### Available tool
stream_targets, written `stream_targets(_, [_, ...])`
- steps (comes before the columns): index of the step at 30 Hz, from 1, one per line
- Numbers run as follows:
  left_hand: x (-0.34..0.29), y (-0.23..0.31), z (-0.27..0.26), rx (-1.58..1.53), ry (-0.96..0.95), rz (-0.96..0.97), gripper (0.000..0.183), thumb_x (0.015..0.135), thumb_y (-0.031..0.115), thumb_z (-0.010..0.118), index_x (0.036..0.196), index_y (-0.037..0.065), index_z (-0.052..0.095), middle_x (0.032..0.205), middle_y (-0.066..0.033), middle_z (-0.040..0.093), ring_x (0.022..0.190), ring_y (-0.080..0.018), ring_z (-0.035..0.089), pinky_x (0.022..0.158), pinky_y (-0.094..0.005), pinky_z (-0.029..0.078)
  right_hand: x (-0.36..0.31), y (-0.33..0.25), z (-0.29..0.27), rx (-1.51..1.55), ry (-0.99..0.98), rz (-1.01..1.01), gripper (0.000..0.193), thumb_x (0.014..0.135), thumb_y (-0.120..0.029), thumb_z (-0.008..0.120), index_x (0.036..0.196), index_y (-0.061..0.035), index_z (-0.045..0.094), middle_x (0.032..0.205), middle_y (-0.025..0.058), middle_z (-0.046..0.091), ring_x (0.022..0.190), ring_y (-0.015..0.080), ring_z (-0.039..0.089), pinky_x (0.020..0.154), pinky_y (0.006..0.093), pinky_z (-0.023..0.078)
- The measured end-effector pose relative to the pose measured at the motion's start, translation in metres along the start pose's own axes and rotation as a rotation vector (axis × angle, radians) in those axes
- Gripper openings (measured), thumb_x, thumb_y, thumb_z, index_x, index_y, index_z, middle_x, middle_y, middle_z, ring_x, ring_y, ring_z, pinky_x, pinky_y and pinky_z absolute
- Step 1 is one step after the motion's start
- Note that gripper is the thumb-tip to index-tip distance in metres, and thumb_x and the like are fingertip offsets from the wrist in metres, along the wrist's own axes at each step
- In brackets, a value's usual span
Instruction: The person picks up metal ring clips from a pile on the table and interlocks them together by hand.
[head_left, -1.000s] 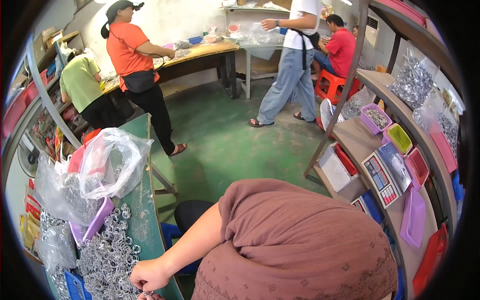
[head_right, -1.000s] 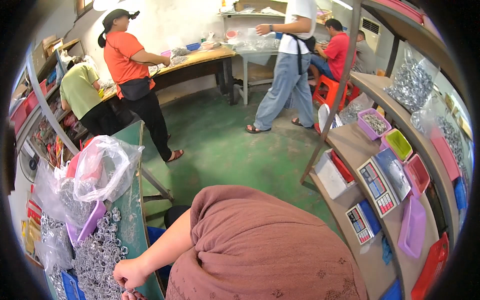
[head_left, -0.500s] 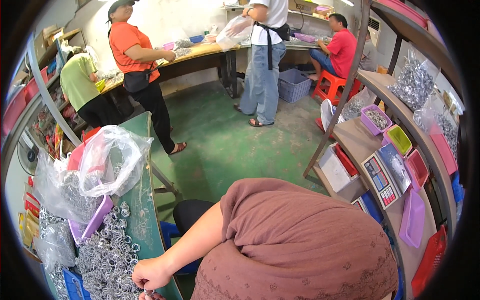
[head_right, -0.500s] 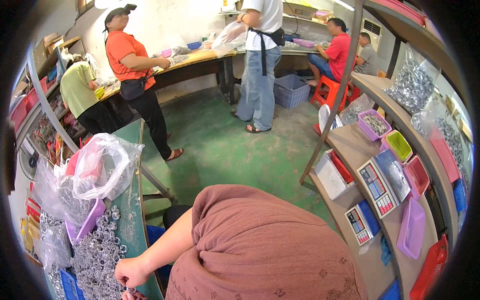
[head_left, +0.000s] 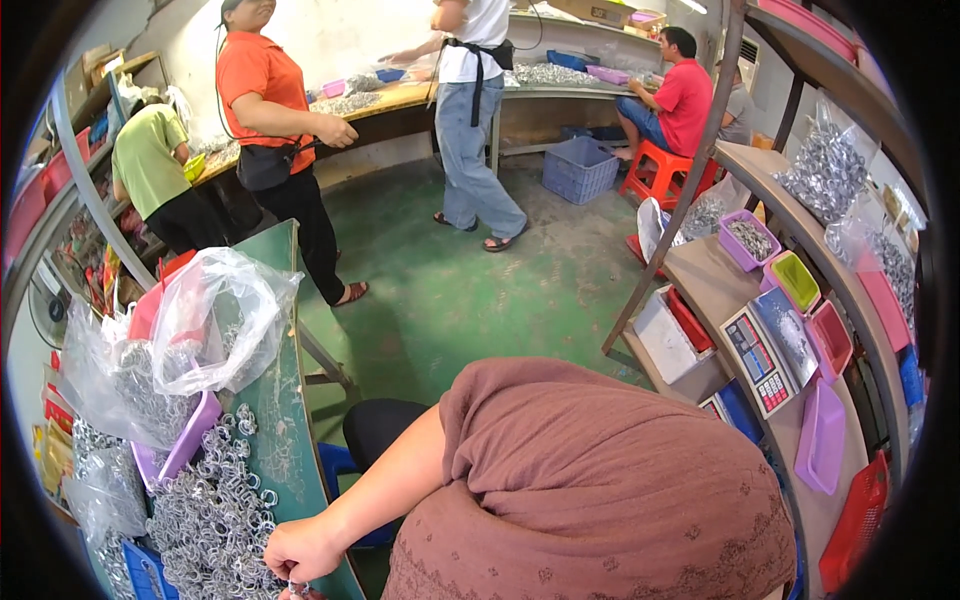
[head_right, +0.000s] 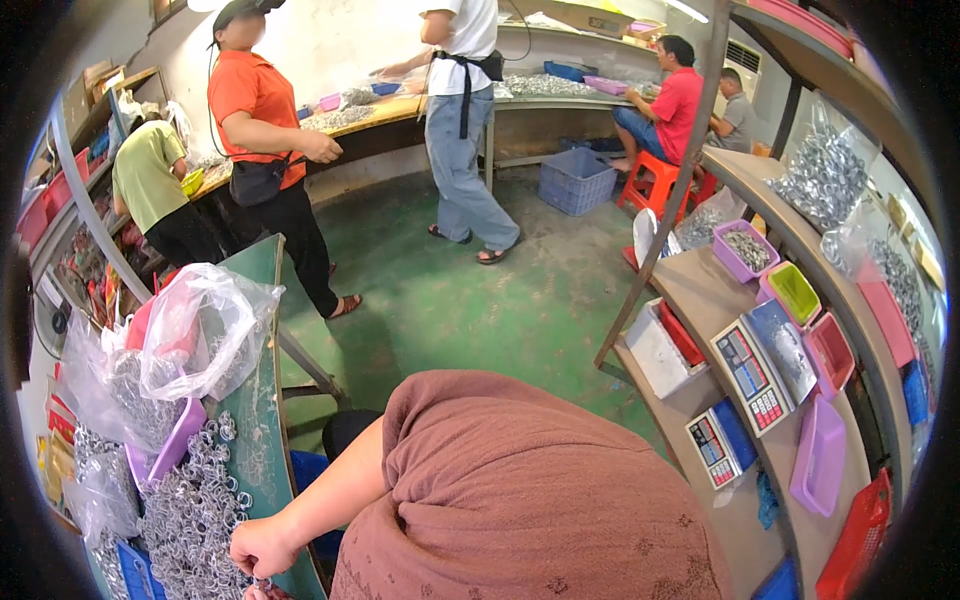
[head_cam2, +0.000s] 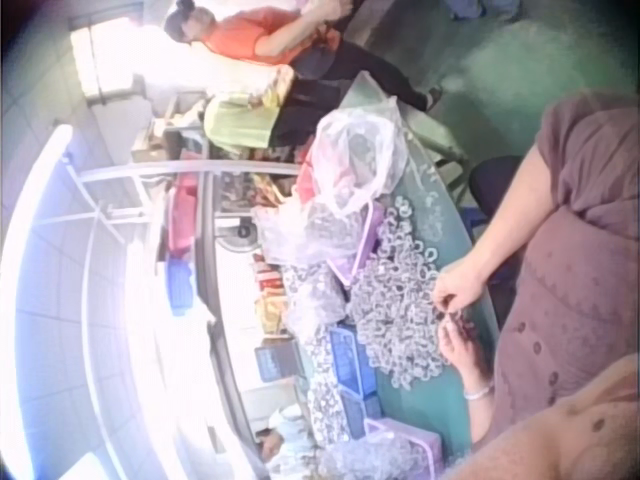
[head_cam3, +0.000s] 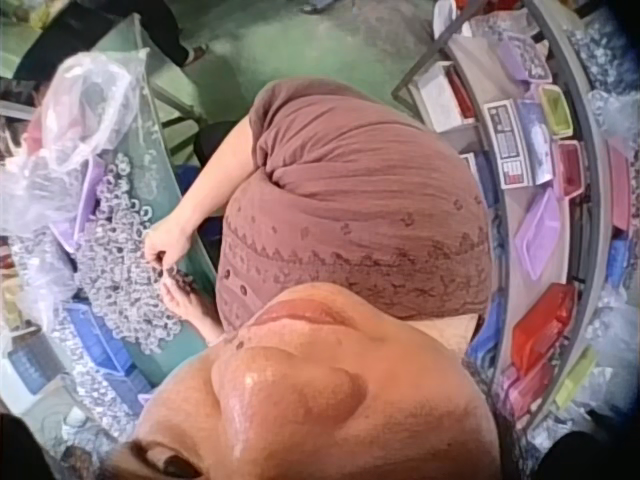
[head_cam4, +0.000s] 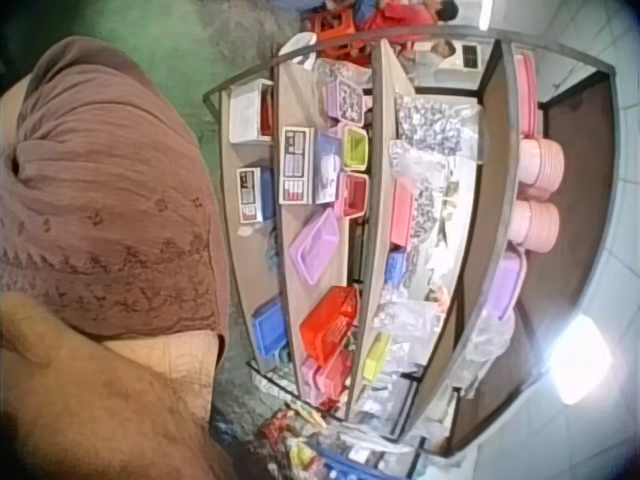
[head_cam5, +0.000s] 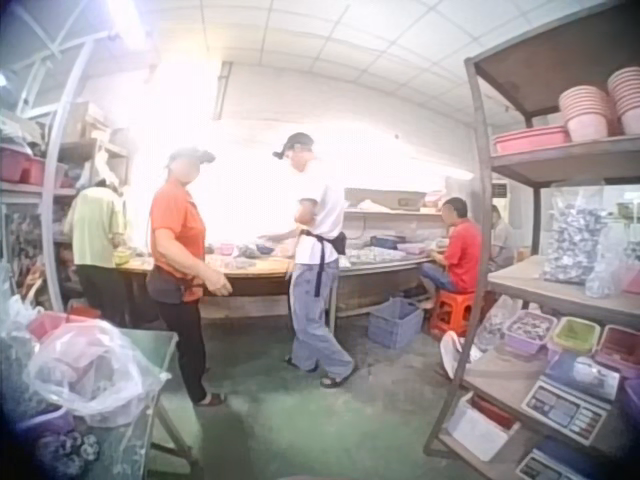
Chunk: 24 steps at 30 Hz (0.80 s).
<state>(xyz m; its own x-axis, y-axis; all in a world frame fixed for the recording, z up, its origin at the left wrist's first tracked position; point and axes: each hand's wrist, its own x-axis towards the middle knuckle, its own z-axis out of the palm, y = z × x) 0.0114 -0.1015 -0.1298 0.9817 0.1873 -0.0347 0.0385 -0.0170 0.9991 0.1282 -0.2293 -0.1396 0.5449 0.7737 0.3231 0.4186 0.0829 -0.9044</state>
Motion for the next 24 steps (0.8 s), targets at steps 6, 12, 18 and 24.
stream_targets(6, [-0.001,0.005,0.005,-0.001,0.028,-0.025,0.022,0.088,0.024,0.046,0.085,0.003,0.055,0.069,0.0003,0.052,0.061,-0.0082,0.045,0.055,-0.0214,0.036,0.002,0.009,0.001,0.061,-0.026,0.069,0.008,0.065,-0.008,0.059,0.07,-0.0017,0.057,0.064,0.009,0.058,0.06,0.0189,0.055,0.053,0.0299,0.043])
stream_targets(12, [-0.002,0.008,0.005,0.006,-0.014,-0.027,0.021,0.088,0.023,0.045,0.082,0.005,0.053,0.068,0.0015,0.051,0.06,-0.0066,0.044,0.054,-0.0201,0.035,0.003,0.021,0.007,0.099,-0.012,0.06,0.009,0.065,-0.008,0.058,0.07,-0.0013,0.057,0.065,0.0088,0.057,0.06,0.0186,0.055,0.053,0.03,0.043])
stream_targets(18, [0.001,-0.011,-0.015,0.363,-0.1,0.264,0.017,0.083,0.002,0.043,0.098,-0.004,0.051,0.083,-0.0104,0.051,0.068,-0.0186,0.048,0.06,-0.0272,0.041,0.001,0.024,0.01,0.068,0.011,-0.057,0.01,0.067,-0.002,0.053,0.075,0.0021,0.056,0.063,0.0101,0.057,0.05,0.016,0.057,0.043,0.0275,0.046])
stream_targets(24, [0.002,-0.012,-0.015,0.441,-0.099,0.337,0.022,0.081,-0.001,0.043,0.1,-0.002,0.053,0.087,-0.0125,0.052,0.071,-0.021,0.049,0.062,-0.0289,0.042,0.0,0.021,0.008,0.057,-0.008,-0.027,0.009,0.067,-0.002,0.053,0.075,0.0021,0.056,0.062,0.0103,0.057,0.051,0.0155,0.057,0.043,0.028,0.046])
